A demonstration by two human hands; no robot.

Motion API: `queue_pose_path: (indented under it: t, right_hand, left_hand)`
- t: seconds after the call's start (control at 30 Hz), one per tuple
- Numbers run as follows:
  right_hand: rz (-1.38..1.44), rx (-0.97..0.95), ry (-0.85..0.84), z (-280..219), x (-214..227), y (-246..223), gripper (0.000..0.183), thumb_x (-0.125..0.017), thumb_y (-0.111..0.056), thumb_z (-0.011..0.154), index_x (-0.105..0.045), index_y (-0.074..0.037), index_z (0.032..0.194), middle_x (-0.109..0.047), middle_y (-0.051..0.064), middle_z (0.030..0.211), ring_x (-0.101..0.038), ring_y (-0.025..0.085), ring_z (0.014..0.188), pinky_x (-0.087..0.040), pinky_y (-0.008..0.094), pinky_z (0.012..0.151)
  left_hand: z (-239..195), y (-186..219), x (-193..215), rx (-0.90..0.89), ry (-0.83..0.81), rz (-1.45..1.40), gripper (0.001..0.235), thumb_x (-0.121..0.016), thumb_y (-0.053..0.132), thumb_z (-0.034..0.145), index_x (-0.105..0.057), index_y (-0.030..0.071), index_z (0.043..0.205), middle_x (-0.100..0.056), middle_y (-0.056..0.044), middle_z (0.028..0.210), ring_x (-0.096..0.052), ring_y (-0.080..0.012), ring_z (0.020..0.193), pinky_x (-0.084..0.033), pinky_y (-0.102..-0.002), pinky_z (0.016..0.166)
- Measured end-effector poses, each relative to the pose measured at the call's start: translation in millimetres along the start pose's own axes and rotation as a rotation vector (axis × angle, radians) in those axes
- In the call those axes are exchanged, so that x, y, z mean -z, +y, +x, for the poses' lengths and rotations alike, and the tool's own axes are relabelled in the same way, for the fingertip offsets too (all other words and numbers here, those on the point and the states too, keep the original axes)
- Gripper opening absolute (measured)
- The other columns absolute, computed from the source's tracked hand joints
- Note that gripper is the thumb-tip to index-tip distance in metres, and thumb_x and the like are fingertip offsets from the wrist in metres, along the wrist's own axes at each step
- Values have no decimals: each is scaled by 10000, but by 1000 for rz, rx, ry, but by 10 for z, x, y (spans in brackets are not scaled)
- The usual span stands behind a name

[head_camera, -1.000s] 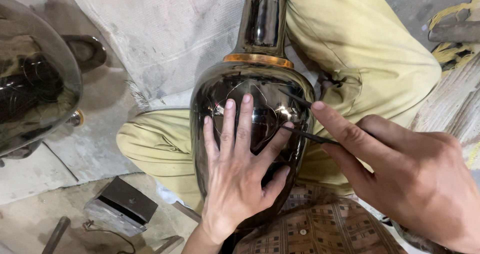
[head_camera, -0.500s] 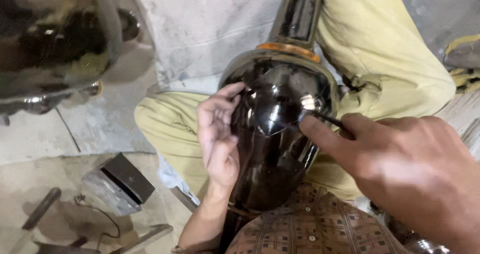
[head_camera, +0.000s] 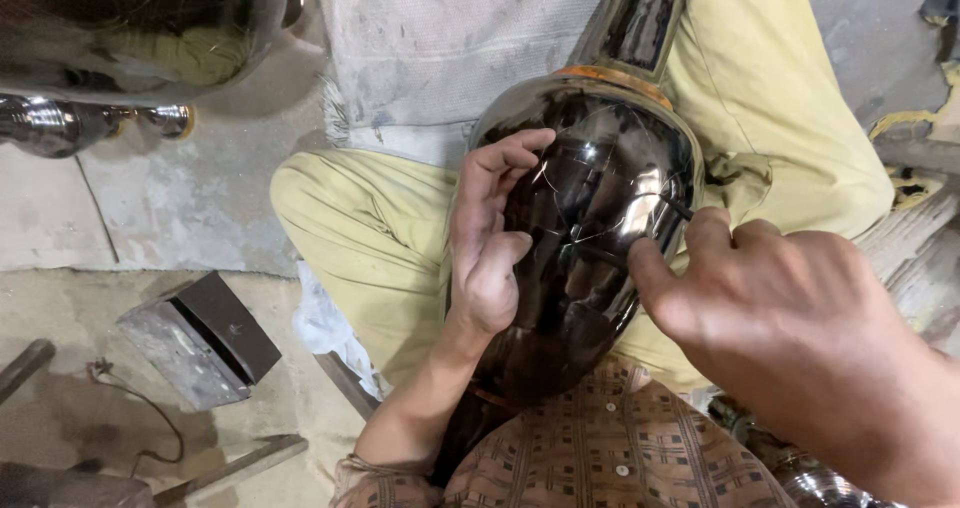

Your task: The person sits on the floor and uses a small chisel and hammer to engrave a circular design onto the surface of a large, dark, polished metal vase. The person holds the vase steady with one hand while striking the chisel with the other to create fine lines.

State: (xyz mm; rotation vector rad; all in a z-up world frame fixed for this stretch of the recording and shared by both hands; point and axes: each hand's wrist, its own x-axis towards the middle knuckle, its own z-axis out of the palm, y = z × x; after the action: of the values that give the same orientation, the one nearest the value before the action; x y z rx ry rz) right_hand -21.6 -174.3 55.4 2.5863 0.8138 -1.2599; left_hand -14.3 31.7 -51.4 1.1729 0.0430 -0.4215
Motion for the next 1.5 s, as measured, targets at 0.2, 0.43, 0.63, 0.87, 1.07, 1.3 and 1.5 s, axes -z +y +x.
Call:
queue_pose_path:
  t: [0.2, 0.43, 0.63, 0.87, 1.07, 1.3, 1.5]
  right_hand:
    - [-84, 43, 106, -5, -109, -33, 423, -458, -21, 974, -571, -54, 1381, -680, 371, 1124, -612, 71, 402, -508, 239, 263]
    - [-287, 20, 320, -134, -352, -5, 273, -550, -84, 964, -707, -156, 1176, -724, 270, 1149, -671, 121, 586, -527, 237, 416]
    - [-397, 136, 448, -232, -601, 151, 378, -486, -294, 976, -781, -76, 1067, -711, 293, 1263, -445, 67, 437, -354, 178, 341]
    - [-485, 251, 558, -196, -860, 329, 314, -571, -240, 958, -814, -41, 954, -654, 302, 1347, -460, 97, 540, -353, 201, 381]
    - [-514, 357, 529, -103, -883, 402, 339, -535, -282, 903, -820, -104, 953, -625, 301, 1384, -483, 98, 498, -363, 166, 330]
    - [-510, 295, 655, -95, -934, 394, 408, -528, -333, 906, -833, -72, 979, -676, 286, 1343, -471, 100, 457, -369, 164, 345]
    - [-446, 344, 511, -81, -1048, 391, 322, -540, -236, 923, -734, -6, 1036, -630, 328, 1330, -540, 122, 516, -403, 183, 333]
  left_hand:
    - [8, 79, -7, 12, -30, 207, 548, -452, 113, 720, -535, -30, 1243, -540, -214, 1473, -510, -289, 1384, -332, -389, 1290]
    - [16, 237, -37, -107, -242, 817, 568, -490, 194, 792, -650, 88, 1327, -443, -121, 1615, -357, -408, 1560, -279, -532, 1339]
    - [63, 290, -137, -128, -434, 1104, 658, -532, 130, 791, -659, 138, 1436, -279, -146, 1733, -191, -463, 1649, -177, -649, 1351]
    - [108, 345, -206, -91, -499, 1251, 704, -535, 123, 764, -664, 212, 1450, -257, -157, 1723, -145, -457, 1632, -122, -624, 1334]
    - [133, 377, -243, -73, -501, 1298, 678, -556, 135, 764, -682, 222, 1424, -257, -179, 1715, -168, -475, 1620, -131, -630, 1319]
    - [127, 392, -273, -55, -502, 1307, 667, -560, 133, 761, -690, 217, 1410, -267, -189, 1710, -171, -488, 1614, -121, -642, 1311]
    - [107, 363, -238, -65, -489, 1300, 677, -560, 160, 757, -675, 227, 1421, -273, -181, 1719, -173, -475, 1626, -112, -636, 1327]
